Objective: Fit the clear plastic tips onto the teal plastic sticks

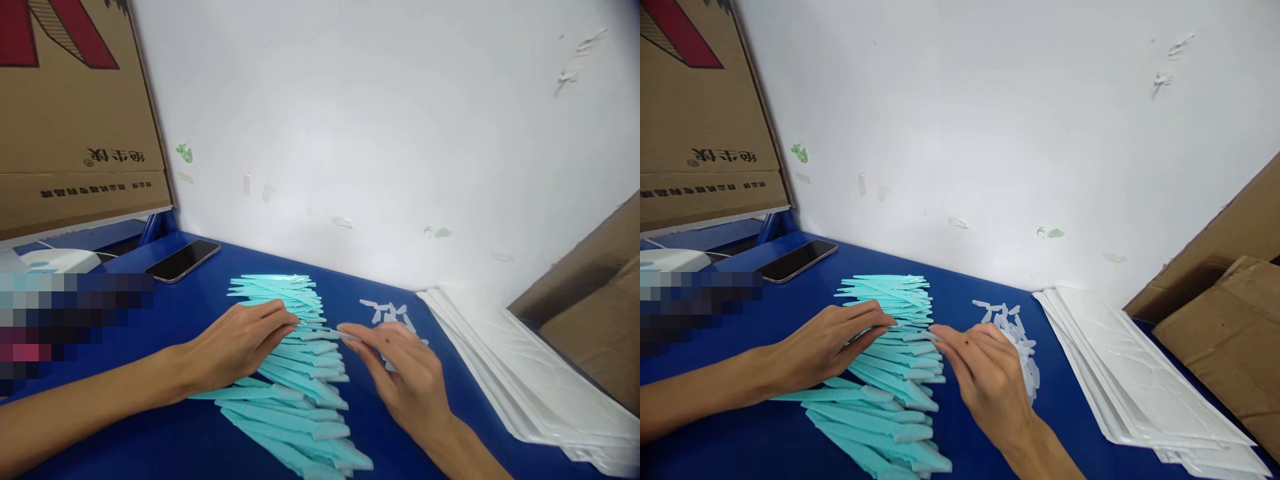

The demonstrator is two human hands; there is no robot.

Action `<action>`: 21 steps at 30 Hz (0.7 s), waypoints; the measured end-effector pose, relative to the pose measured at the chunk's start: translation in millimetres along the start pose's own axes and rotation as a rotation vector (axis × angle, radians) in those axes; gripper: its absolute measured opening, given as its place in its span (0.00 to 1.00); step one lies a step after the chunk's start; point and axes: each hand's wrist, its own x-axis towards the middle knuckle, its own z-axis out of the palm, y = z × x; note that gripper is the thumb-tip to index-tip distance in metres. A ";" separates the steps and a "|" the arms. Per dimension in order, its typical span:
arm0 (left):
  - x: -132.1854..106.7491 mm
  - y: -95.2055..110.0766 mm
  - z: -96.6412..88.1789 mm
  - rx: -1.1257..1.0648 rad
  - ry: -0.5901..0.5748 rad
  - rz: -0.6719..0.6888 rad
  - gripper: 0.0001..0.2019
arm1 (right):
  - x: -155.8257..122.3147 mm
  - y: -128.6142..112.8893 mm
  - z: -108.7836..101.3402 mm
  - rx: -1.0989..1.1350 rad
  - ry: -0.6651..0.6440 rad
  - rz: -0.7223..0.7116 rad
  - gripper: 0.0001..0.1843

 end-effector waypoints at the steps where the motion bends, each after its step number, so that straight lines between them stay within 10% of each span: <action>1: -0.9 1.2 -0.7 -0.023 -0.014 0.005 0.11 | 0.0 -2.1 1.3 0.014 0.018 0.032 0.17; 21: -2.2 11.4 -1.9 -0.182 0.039 0.046 0.11 | -3.9 -14.2 6.9 0.149 -0.026 0.183 0.09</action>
